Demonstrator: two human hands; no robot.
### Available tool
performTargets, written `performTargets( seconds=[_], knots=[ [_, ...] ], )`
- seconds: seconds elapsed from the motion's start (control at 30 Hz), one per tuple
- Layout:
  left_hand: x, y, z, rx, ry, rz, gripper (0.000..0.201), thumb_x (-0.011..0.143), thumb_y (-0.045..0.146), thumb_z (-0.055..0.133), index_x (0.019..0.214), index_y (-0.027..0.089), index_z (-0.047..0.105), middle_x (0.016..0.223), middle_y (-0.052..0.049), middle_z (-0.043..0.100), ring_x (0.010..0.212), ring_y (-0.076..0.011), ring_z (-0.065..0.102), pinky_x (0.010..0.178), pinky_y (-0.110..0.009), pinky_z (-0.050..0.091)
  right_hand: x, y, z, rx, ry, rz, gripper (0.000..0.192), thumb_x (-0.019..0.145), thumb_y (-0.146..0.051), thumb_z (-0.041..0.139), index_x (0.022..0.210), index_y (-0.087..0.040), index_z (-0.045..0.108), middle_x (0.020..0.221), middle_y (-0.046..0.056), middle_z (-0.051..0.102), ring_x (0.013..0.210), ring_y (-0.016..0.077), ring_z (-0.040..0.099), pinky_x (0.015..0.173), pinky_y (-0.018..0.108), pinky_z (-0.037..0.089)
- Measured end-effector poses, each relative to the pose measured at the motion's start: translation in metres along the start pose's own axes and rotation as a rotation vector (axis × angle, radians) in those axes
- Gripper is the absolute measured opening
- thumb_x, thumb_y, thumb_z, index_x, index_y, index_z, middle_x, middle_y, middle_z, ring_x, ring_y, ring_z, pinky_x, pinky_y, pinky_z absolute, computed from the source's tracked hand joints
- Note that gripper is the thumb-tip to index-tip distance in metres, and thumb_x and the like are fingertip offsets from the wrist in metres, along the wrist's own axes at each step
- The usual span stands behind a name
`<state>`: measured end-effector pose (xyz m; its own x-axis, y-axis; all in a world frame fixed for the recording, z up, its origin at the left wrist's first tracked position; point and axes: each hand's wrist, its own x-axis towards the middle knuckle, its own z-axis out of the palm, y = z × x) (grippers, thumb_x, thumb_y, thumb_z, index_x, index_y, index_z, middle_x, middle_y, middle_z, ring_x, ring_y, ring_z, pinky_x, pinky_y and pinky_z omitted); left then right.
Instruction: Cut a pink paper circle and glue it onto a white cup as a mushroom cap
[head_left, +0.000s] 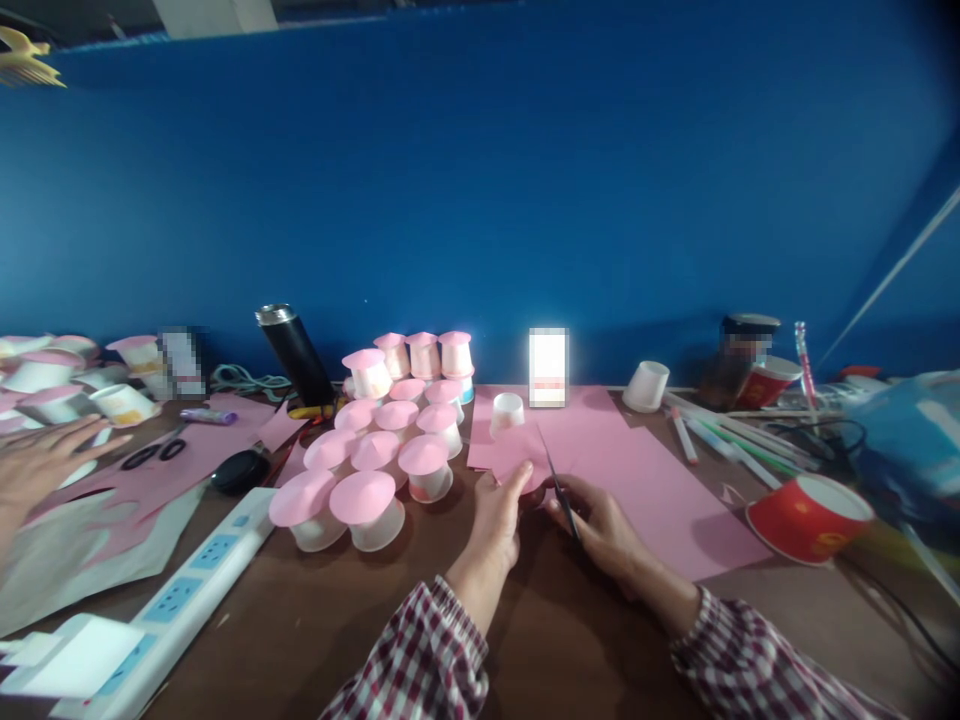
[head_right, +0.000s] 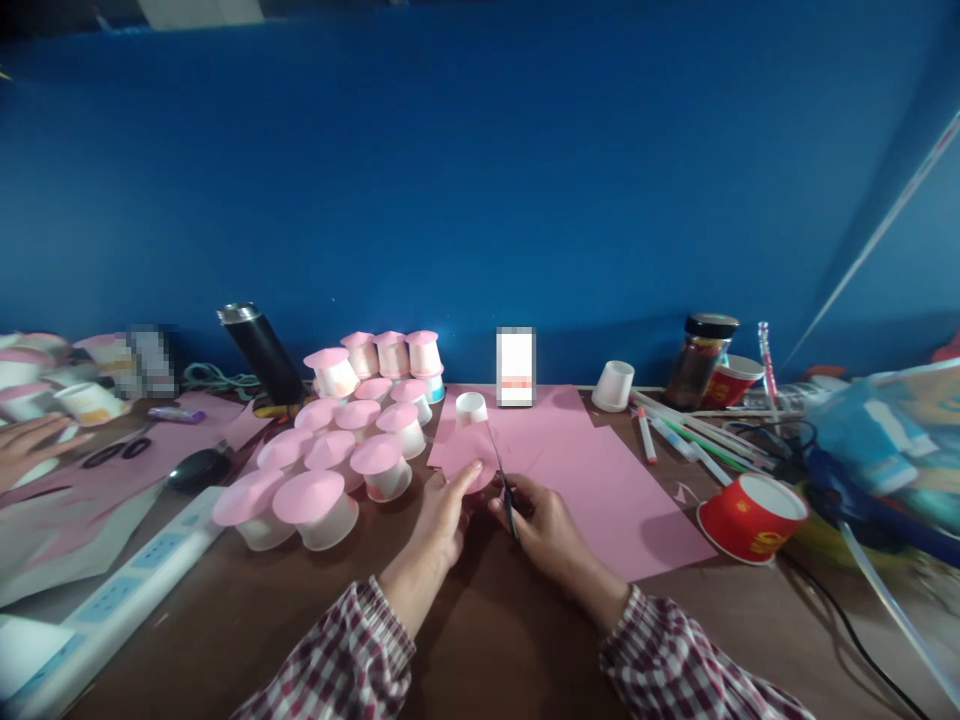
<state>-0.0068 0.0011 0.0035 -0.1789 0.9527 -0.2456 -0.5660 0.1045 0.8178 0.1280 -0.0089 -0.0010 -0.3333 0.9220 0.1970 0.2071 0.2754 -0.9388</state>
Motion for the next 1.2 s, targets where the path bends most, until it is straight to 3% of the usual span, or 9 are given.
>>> performTargets(
  seconds=[0.77,1.2],
  knots=[
    [0.0001,-0.0015,-0.0009,-0.012,-0.011,-0.032,0.035,0.064,0.026,0.075,0.09,0.011,0.058,0.076,-0.008,0.067,0.062,-0.0162,0.064,0.057,-0.028,0.052,0.0002,-0.002,-0.0009,-0.02,0.011,0.041,0.034,0.084,-0.039,0.058,0.108,-0.015,0.062,0.087,0.006,0.07,0.077,0.0194,0.064,0.065,0.026,0.05],
    [0.001,0.0001,0.0002,-0.033,-0.015,-0.046,0.037,0.062,0.025,0.076,0.09,0.01,0.057,0.073,-0.008,0.067,0.059,-0.017,0.063,0.055,-0.03,0.052,0.0011,-0.004,-0.0019,0.045,-0.003,0.043,0.034,0.083,-0.038,0.06,0.107,-0.015,0.063,0.093,0.008,0.07,0.082,0.0204,0.064,0.069,0.027,0.05]
  ],
)
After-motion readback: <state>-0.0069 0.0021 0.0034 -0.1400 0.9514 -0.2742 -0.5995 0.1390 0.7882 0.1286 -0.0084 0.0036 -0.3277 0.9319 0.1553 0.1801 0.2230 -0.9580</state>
